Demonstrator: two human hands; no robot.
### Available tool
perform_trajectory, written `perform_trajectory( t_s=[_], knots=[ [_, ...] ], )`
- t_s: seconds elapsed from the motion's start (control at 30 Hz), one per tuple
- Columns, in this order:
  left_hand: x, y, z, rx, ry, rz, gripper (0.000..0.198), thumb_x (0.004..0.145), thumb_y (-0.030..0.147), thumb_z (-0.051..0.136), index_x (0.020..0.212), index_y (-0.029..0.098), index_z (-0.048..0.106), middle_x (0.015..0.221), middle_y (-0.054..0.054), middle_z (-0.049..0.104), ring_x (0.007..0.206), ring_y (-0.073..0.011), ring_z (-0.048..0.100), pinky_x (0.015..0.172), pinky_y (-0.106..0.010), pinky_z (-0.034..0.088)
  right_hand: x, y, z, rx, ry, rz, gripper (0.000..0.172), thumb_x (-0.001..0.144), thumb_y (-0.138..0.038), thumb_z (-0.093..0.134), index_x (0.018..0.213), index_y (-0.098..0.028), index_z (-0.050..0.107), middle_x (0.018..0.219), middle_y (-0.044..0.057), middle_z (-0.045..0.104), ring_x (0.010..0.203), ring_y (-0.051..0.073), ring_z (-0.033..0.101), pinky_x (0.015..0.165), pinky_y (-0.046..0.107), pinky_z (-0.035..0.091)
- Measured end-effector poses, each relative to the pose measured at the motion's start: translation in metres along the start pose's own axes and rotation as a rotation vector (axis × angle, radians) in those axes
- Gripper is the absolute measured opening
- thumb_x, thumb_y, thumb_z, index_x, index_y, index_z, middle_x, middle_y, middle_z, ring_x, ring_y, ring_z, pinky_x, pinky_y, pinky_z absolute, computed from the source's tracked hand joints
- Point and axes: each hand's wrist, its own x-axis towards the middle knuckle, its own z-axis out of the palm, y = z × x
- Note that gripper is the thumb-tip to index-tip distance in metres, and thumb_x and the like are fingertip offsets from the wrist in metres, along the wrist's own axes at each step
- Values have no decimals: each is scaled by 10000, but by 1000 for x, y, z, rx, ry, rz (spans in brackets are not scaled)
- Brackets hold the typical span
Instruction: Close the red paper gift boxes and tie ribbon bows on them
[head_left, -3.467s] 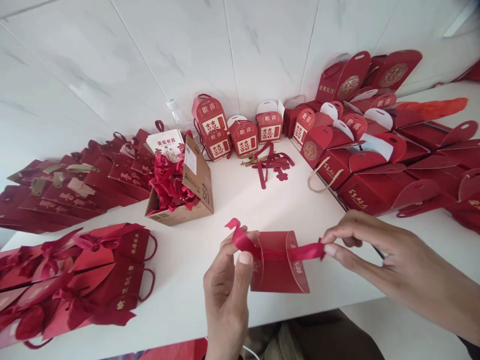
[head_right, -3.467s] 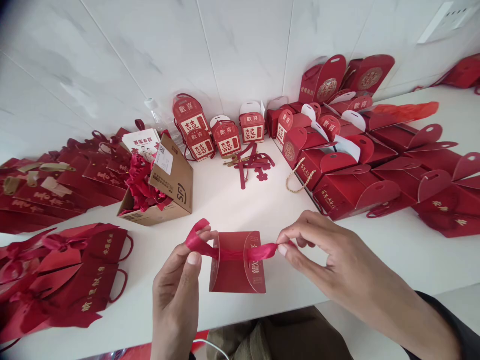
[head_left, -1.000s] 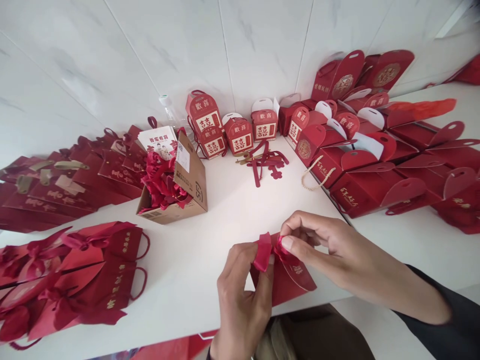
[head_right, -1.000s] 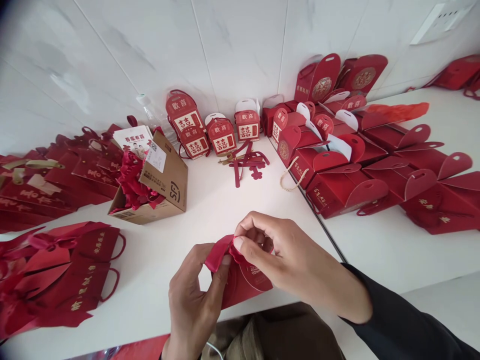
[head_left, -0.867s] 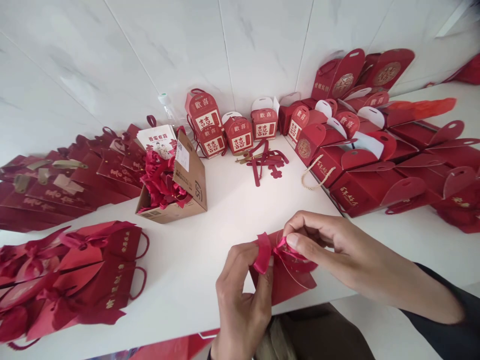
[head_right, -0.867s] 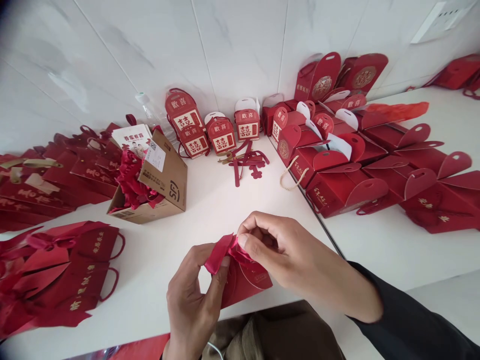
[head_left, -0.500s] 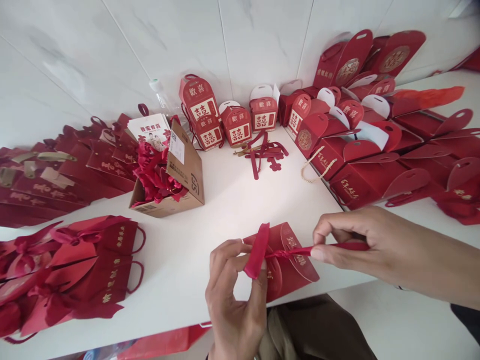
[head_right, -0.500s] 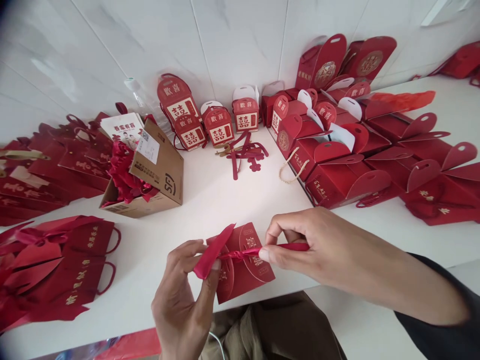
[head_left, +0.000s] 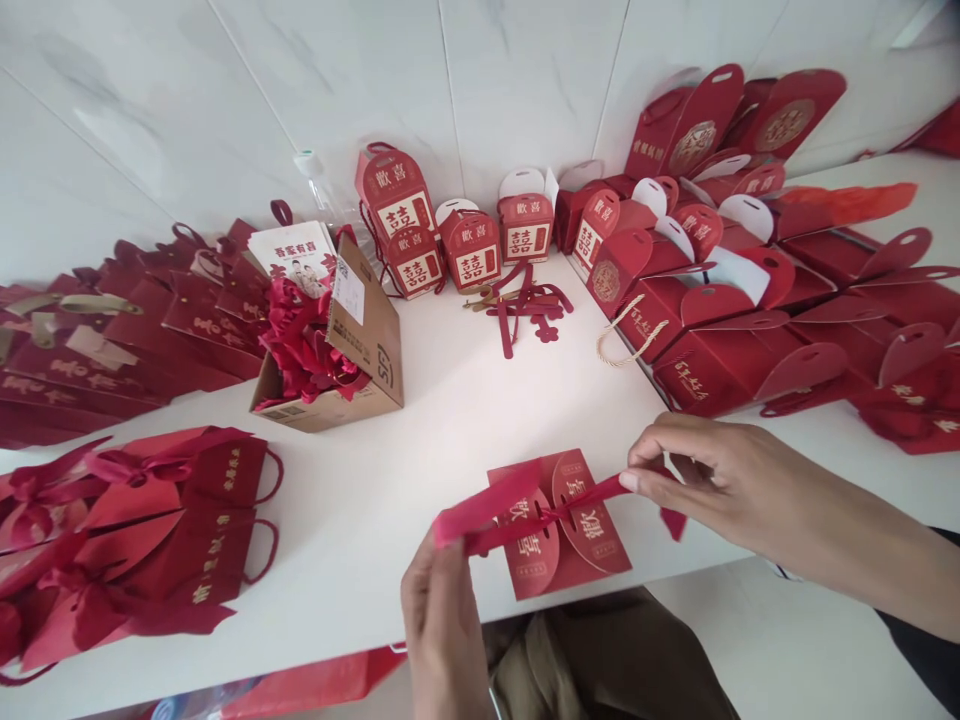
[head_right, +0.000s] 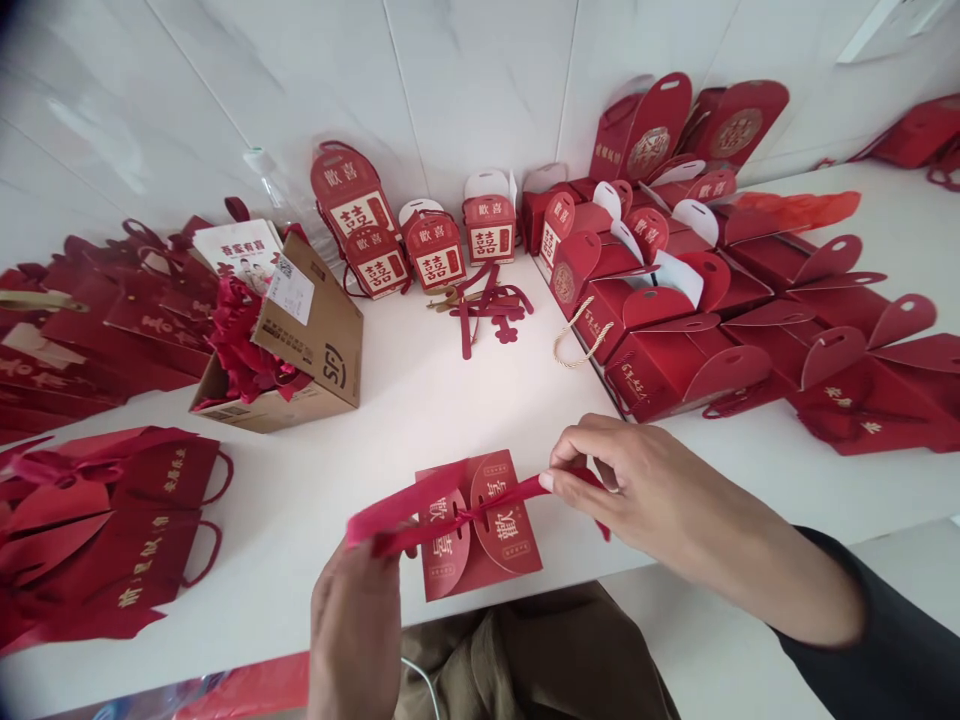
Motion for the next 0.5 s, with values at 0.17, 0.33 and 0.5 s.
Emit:
perform_trajectory(
  t_s=[0.17, 0.33, 0.5],
  knots=[
    [-5, 7, -4, -25, -47, -104, 523, 891, 672, 565, 1046, 238, 813, 1245, -121, 725, 1174, -329, 654, 1029, -499, 528, -7, 3, 13, -19, 140, -110, 229, 1033, -511, 610, 1170, -340, 675, 1101, -21, 666, 744, 178, 612, 618, 274, 497],
    [-27, 6, 8, 343, 5, 69, 426, 914, 620, 635, 1171, 319, 793, 1424, -68, 612, 1295, -332, 562, 1085, -486, 462, -10, -2, 29, 94, 90, -124, 141, 1081, -423, 572, 1156, -330, 648, 1093, -27, 664, 878, 169, 652, 729, 238, 536],
    [-28, 3, 19, 402, 30, 268, 323, 1020, 472, 536, 1015, 311, 815, 1226, -50, 674, 1245, -240, 589, 944, -329, 544, -9, 0, 36, 124, 104, -97, 155, 1082, -423, 542, 1065, -315, 652, 971, -37, 687, 764, 161, 649, 634, 230, 523]
  ],
)
